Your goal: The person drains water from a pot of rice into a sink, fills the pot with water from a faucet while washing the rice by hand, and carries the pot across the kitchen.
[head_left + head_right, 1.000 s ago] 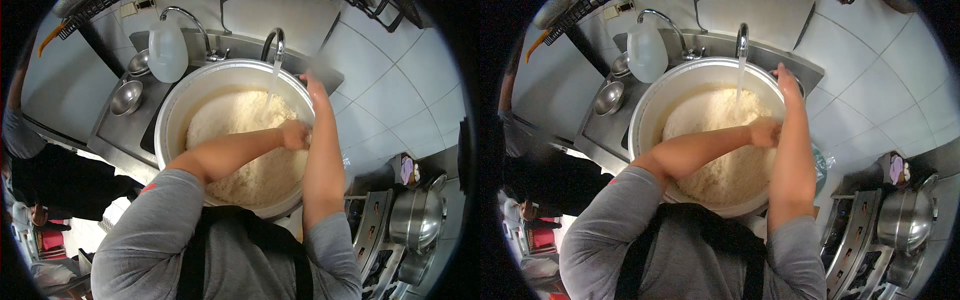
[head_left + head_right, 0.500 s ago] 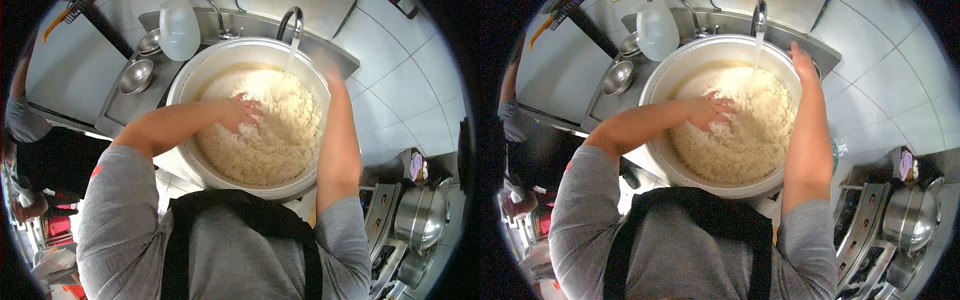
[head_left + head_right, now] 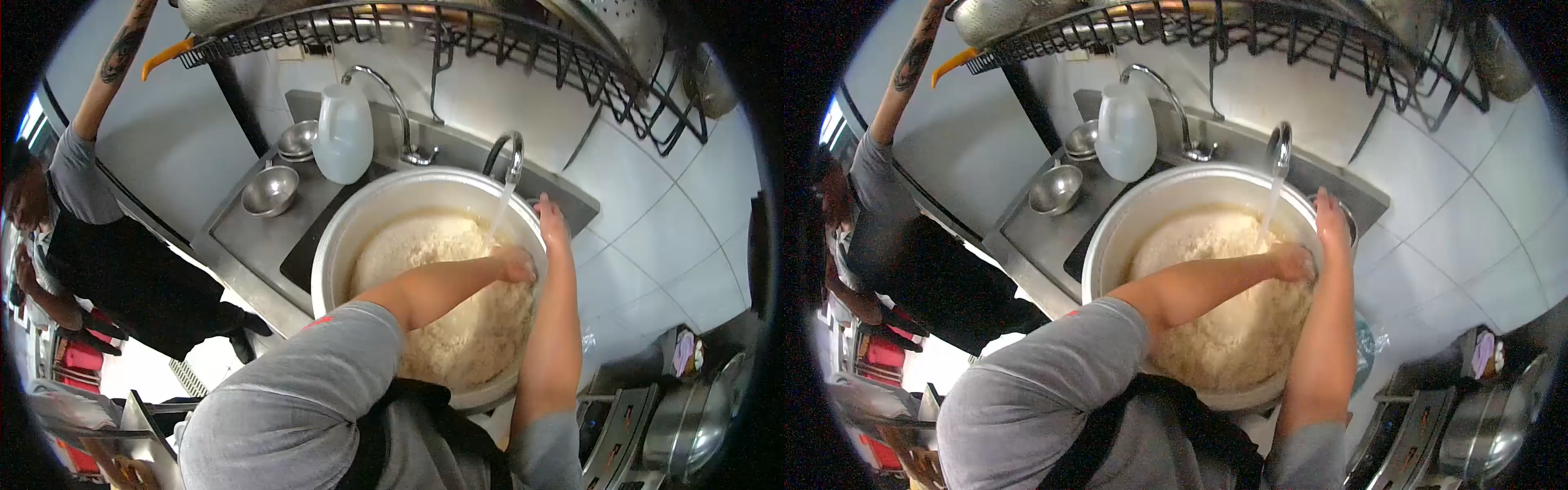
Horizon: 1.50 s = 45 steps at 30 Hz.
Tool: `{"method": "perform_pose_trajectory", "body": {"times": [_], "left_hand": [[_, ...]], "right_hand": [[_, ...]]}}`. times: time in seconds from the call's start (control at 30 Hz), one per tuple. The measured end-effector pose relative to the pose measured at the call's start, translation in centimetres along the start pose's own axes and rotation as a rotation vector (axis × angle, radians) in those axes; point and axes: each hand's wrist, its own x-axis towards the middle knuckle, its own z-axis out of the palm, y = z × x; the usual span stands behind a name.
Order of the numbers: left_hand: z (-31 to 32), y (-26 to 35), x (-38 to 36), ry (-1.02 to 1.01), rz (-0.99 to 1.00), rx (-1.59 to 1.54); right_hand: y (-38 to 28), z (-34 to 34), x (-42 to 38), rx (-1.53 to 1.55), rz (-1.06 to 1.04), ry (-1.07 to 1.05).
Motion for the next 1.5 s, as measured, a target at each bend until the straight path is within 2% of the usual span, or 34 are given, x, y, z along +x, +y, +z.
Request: {"method": "perform_pose_trajectory", "body": {"times": [0.07, 0.1, 0.13, 0.17, 0.23, 0.3, 0.37, 0.43, 0.57, 0.63, 0.73, 0.83, 0.87, 0.9, 0.93, 1.0, 1.1, 1.17, 1.23, 1.33, 1.43, 1.5], "left_hand": [[-2.5, 5.3, -5.0, -0.344, 0.014, -0.05], [-1.3, 5.5, -6.4, -0.382, 0.124, -0.014], [0.1, 5.7, -7.7, -0.414, 0.239, 0.014], [1.3, 6.0, -9.1, -0.439, 0.357, 0.04], [2.1, 5.4, -13.0, -0.483, 0.488, 0.225], [0.8, 4.1, -17.0, -0.556, 0.773, 0.419], [-1.7, 2.1, -20.3, -0.661, 0.945, 0.481], [-1.3, -3.7, -21.6, -0.645, 0.8, 0.25], [-9.6, -7.7, -18.3, -0.665, 0.682, 0.513], [-10.3, -10.7, -15.5, -0.398, 0.583, 0.39], [-8.2, -11.7, -12.3, 0.108, 0.217, -0.037], [-2.0, -11.5, -7.4, 0.271, 0.237, 0.105], [-1.8, -8.1, -7.4, 0.185, 0.342, 0.251], [0.7, -6.6, -6.5, 0.191, 0.38, 0.337], [2.3, -4.7, -6.8, 0.127, 0.427, 0.289], [1.0, -0.8, -10.3, -0.134, 0.38, 0.309], [1.8, -5.1, -12.6, -0.133, 0.675, 0.244], [-2.9, -8.1, -15.2, -0.19, 0.746, 0.549], [-8.3, -9.8, -17.5, -0.322, 0.607, 0.614], [-8.0, -11.9, -17.0, -0.137, 0.35, 0.456], [-4.0, -8.0, -15.4, -0.006, 0.311, 0.49], [-2.5, -4.7, -14.8, -0.117, 0.441, 0.514]], "right_hand": [[1.0, 0.4, 0.9, -0.042, -0.011, 0.005], [1.1, 0.5, 0.8, -0.068, -0.087, 0.026], [0.9, 0.2, 1.0, -0.037, -0.047, -0.059], [1.1, 0.4, 1.2, -0.051, -0.027, -0.031], [1.0, 0.4, 0.9, -0.059, -0.089, -0.011], [0.8, 0.6, 0.5, -0.03, -0.103, 0.033], [0.4, 0.5, 0.4, -0.004, -0.068, 0.022], [0.4, 0.5, 0.3, 0.051, -0.064, -0.018], [2.8, 1.5, 2.7, 0.039, -0.081, -0.042], [3.3, 1.7, 3.3, -0.008, -0.085, -0.032], [3.2, 1.7, 3.4, -0.052, -0.07, -0.033], [2.5, 1.3, 3.1, -0.057, -0.081, -0.059], [3.1, 1.5, 3.5, -0.076, -0.089, -0.055], [3.4, 1.7, 3.6, -0.094, -0.096, -0.05], [3.0, 1.7, 3.3, -0.108, -0.097, -0.043], [2.1, 1.0, 2.0, -0.142, -0.095, -0.032], [1.5, 0.8, 1.3, -0.13, -0.058, -0.021], [1.5, 1.1, 1.0, -0.148, -0.084, 0.008], [1.2, 1.0, 0.7, -0.16, -0.083, 0.028], [-0.5, 0.4, -1.1, -0.178, -0.037, 0.01], [-1.7, -0.2, -1.8, -0.192, -0.01, -0.01], [-0.9, 0.1, -1.3, -0.208, -0.035, -0.006]]}}
